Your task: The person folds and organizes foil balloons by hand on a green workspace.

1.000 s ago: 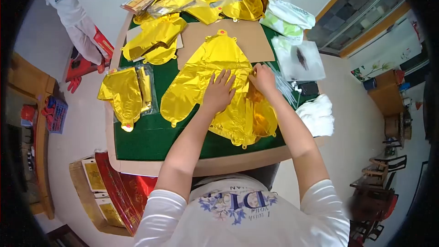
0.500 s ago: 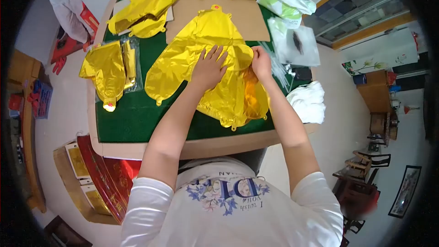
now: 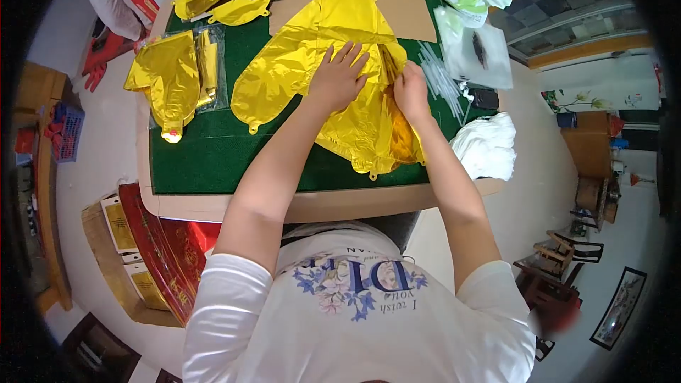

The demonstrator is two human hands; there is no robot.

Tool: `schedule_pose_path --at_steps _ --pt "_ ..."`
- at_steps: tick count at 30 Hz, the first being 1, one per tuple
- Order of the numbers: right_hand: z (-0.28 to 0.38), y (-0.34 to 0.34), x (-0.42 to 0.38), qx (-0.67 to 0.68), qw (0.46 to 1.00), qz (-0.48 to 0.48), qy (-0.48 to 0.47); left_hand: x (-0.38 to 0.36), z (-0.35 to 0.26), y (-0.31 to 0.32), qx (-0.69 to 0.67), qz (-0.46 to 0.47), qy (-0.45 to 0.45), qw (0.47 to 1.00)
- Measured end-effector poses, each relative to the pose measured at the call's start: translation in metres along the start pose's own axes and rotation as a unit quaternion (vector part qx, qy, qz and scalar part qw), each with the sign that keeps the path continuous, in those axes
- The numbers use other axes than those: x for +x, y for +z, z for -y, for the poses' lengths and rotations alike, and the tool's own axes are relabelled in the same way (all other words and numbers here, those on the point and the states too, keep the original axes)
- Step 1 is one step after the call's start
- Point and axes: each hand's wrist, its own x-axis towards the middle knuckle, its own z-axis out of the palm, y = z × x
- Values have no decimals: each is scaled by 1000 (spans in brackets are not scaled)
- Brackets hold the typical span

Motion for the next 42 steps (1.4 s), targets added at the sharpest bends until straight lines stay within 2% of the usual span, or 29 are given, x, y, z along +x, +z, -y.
schedule_pose_path --at_steps 2,3,6,7,9,10,12,13,14,15,21,24,27,29,30,32,33,34,37,39,40,42 --pt "-10 -4 -3 17 987 55 151 0 0 -1 5 -2 4 1000" --pt "-9 -4 -3 18 987 57 152 -1 0 0 5 -1 3 1000" --pt "-4 -8 1 44 963 90 249 0 0 -1 1 1 5 1000" --pt "0 -9 2 44 963 90 251 0 0 -1 8 3 4 1000" --pt "6 -7 5 236 889 110 378 1 -1 -1 15 5 5 1000" --pt "-1 -3 3 236 888 109 379 1 -1 -2 10 8 2 1000" --pt "-11 4 1 67 946 133 287 1 -1 -2 6 11 -1 1000" --pt "-10 4 0 67 947 133 286 1 0 -1 7 11 -1 1000" --pt "-8 3 -4 -39 980 105 164 1 0 -1 8 11 -1 1000" --pt "-3 3 -5 -144 986 74 36 1 0 -1 9 11 -1 1000" --pt "8 17 -4 -97 992 63 41 1 0 -2 7 -4 4 1000" --pt "10 18 2 -65 992 96 52 0 0 -3 7 43 -5 999" --pt "10 24 4 -97 990 104 24 3 -2 -7 15 19 5 1000" --pt "9 26 2 -116 985 124 2 5 -4 -15 52 101 -12 993" --pt "8 27 1 -117 985 126 4 5 -3 -11 50 103 -12 993" --pt "6 31 -1 -127 985 120 -1 3 1 0 40 29 3 999" --pt "4 31 -2 -134 984 113 -12 5 -3 -10 69 84 -2 994" --pt "4 31 -1 -119 987 106 -18 3 -3 -4 30 18 -9 999" --pt "5 34 2 -110 990 83 -24 5 3 -1 74 36 4 997" --pt "7 32 -3 -129 988 86 -26 3 4 2 -36 -38 6 999" --pt "6 32 -3 -132 987 81 -27 5 4 -2 -36 -42 10 998" --pt "7 32 -3 -133 987 84 -26 12 6 -11 -196 -66 -56 977"
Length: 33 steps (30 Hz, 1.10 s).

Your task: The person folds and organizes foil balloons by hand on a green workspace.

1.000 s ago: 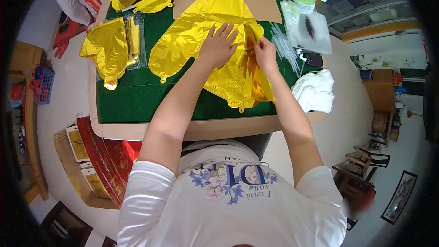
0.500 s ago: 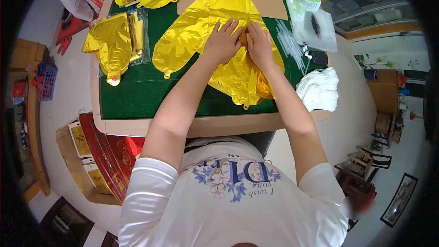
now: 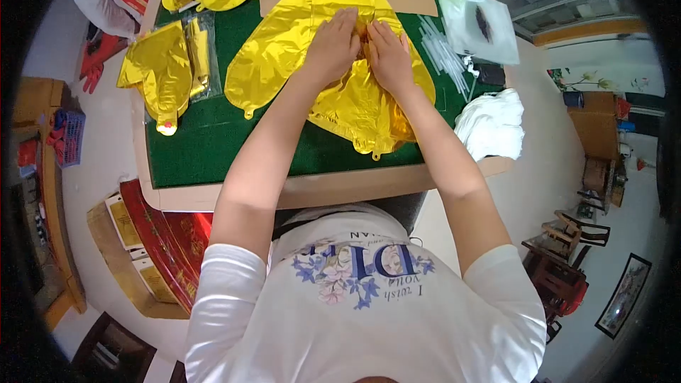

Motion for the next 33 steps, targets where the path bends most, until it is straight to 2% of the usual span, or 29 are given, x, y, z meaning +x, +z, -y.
schedule_pose_path --at_steps 1,2,4,5,6,8,14,17,19,20,22,24,26,28,29,31,33 --pt "1 0 0 3 1000 0 0 4 -2 -3 33 -56 48 997" --pt "1 -1 1 3 1000 -2 -1 5 -4 -5 35 -57 50 997" --pt "1 -1 0 -9 1000 5 -1 1 -17 -12 135 -24 144 980" --pt "2 -1 -1 -9 1000 4 -2 -3 -19 -9 153 20 149 977" --pt "2 -2 0 -1 1000 8 4 -7 -18 -8 155 17 150 976" --pt "2 -2 1 5 1000 9 8 -17 -7 -4 245 79 114 959" --pt "1 -4 5 -15 1000 -11 -9 -24 4 0 194 78 92 974" --pt "4 -13 15 -6 999 38 25 -25 5 -1 210 83 97 969" --pt "-1 -9 22 -65 997 -37 -28 -24 3 -1 205 90 90 970" --pt "-4 -10 23 -65 997 -39 -28 -24 2 -2 206 89 92 970" --pt "-10 -19 30 2 1000 -6 10 -25 1 -3 190 91 83 974" --pt "-18 -28 23 53 998 -39 20 -30 0 -3 201 98 79 972" --pt "-25 -48 12 83 991 52 89 -19 2 -6 218 85 82 969" --pt "-25 -71 -3 106 974 129 156 -25 2 -5 173 83 79 978" --pt "-25 -76 -9 107 974 128 156 -25 1 -5 183 85 81 976" --pt "-27 -82 -20 131 952 192 198 -25 1 -5 184 84 82 976" --pt "-28 -86 -28 122 956 205 170 -26 2 -4 182 84 81 976"
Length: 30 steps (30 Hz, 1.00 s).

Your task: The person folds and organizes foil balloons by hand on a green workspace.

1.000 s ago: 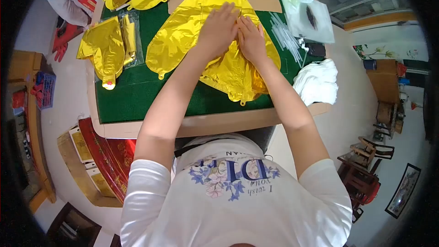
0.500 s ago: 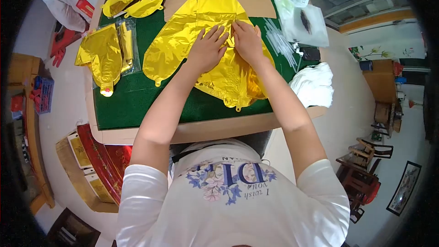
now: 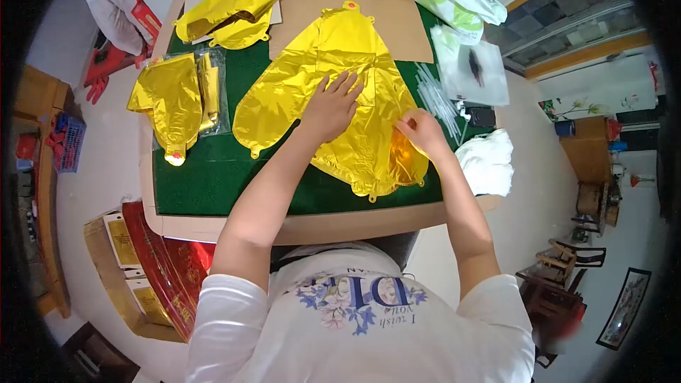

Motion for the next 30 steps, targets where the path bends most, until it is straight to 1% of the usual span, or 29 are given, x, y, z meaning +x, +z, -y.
schedule_pose_path --at_steps 1,2,4,5,7,8,9,10,11,12,13,14,15,16,17,19,20,22,24,26,29,30 --pt "-1 0 -5 -18 999 13 -24 0 1 1 6 -1 3 1000" --pt "-1 0 -10 -18 999 17 -21 0 1 2 12 -3 5 1000" --pt "8 -7 -17 0 995 61 74 0 -1 -2 0 2 0 1000" --pt "3 -5 -21 1 995 62 76 0 -2 -3 -9 4 -4 1000" --pt "-8 -3 -28 103 993 51 -1 -1 -1 -1 -6 3 -1 1000" --pt "-12 -5 -29 154 982 107 29 -1 -1 -1 -15 6 0 1000" --pt "4 -17 -35 154 982 107 25 -1 0 -3 -22 9 -1 1000" --pt "28 -36 -44 405 887 211 66 0 0 -3 -17 6 -5 1000" --pt "43 -44 -49 620 717 301 103 0 -1 -2 -17 12 -5 1000" --pt "39 -34 -45 619 717 305 97 1 0 -3 -17 18 -5 1000" --pt "26 -12 -39 505 840 198 27 1 2 -3 -13 14 -8 1000" --pt "12 10 -38 371 924 79 -39 0 2 -2 -12 10 -6 1000" --pt "20 18 -39 221 969 -46 -102 0 0 -2 -13 5 -2 1000" --pt "27 14 -45 109 990 -51 -75 0 1 -2 -13 1 -1 1000" --pt "29 17 -47 108 990 -50 -75 1 1 -1 -14 1 -2 1000" --pt "28 26 -52 -21 971 -171 -164 2 4 4 4 -3 7 1000" --pt "25 31 -55 -23 974 -175 -142 2 4 7 2 0 8 1000" --pt "25 34 -62 -34 975 -179 -130 2 5 8 11 -24 10 1000" --pt "27 36 -65 -46 975 -183 -120 3 5 8 10 -24 11 1000" --pt "29 40 -69 -56 968 -175 -173 3 6 11 6 -41 15 999" --pt "38 44 -72 -56 968 -147 -194 5 10 17 -1 -40 17 999" --pt "40 44 -71 -44 972 -121 -198 6 8 16 -13 -46 13 999"
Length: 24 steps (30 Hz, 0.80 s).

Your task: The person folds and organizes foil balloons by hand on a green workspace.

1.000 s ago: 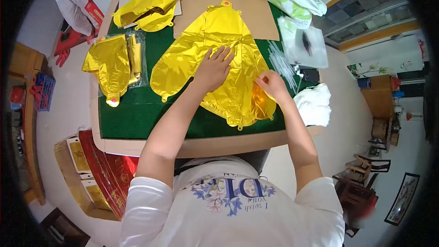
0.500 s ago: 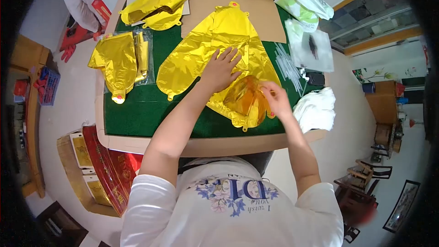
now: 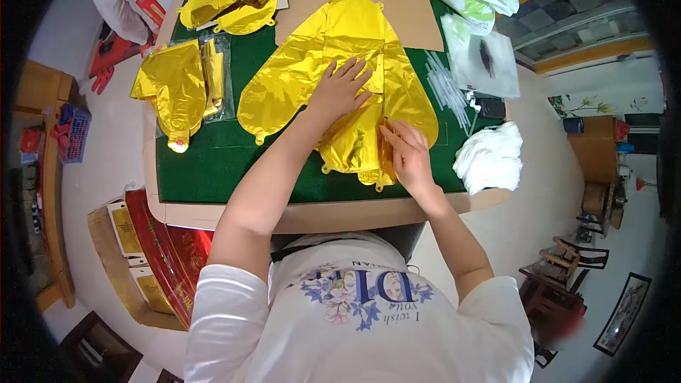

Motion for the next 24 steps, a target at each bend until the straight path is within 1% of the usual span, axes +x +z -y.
schedule_pose_path --at_steps 4,6,8,10,11,13,16,18,20,22,24 --pt "8 1 3 -5 1000 29 6 0 -2 -7 -33 5 -16 999" --pt "8 3 4 -12 999 35 -6 1 -3 -10 -72 24 -24 997" --pt "8 3 5 -22 999 42 -14 1 -2 -13 -74 25 -22 997" --pt "11 2 9 18 999 33 -9 1 -3 -12 -76 25 -20 997" --pt "8 1 9 17 999 33 -9 1 -3 -12 -79 30 -23 996" --pt "-1 1 8 5 999 -10 32 2 -2 -13 -82 33 -26 996" --pt "-3 -1 2 -3 1000 21 10 2 -3 -16 -80 42 -25 996" --pt "4 -2 0 7 1000 20 10 3 -3 -18 -71 80 -37 994" --pt "5 -3 -5 18 1000 20 13 3 -4 -19 -71 76 -35 994" --pt "0 -3 -11 26 999 -5 26 3 -3 -16 -76 71 -34 994" --pt "3 -7 -17 23 1000 14 12 3 -2 -15 -76 66 -31 994"
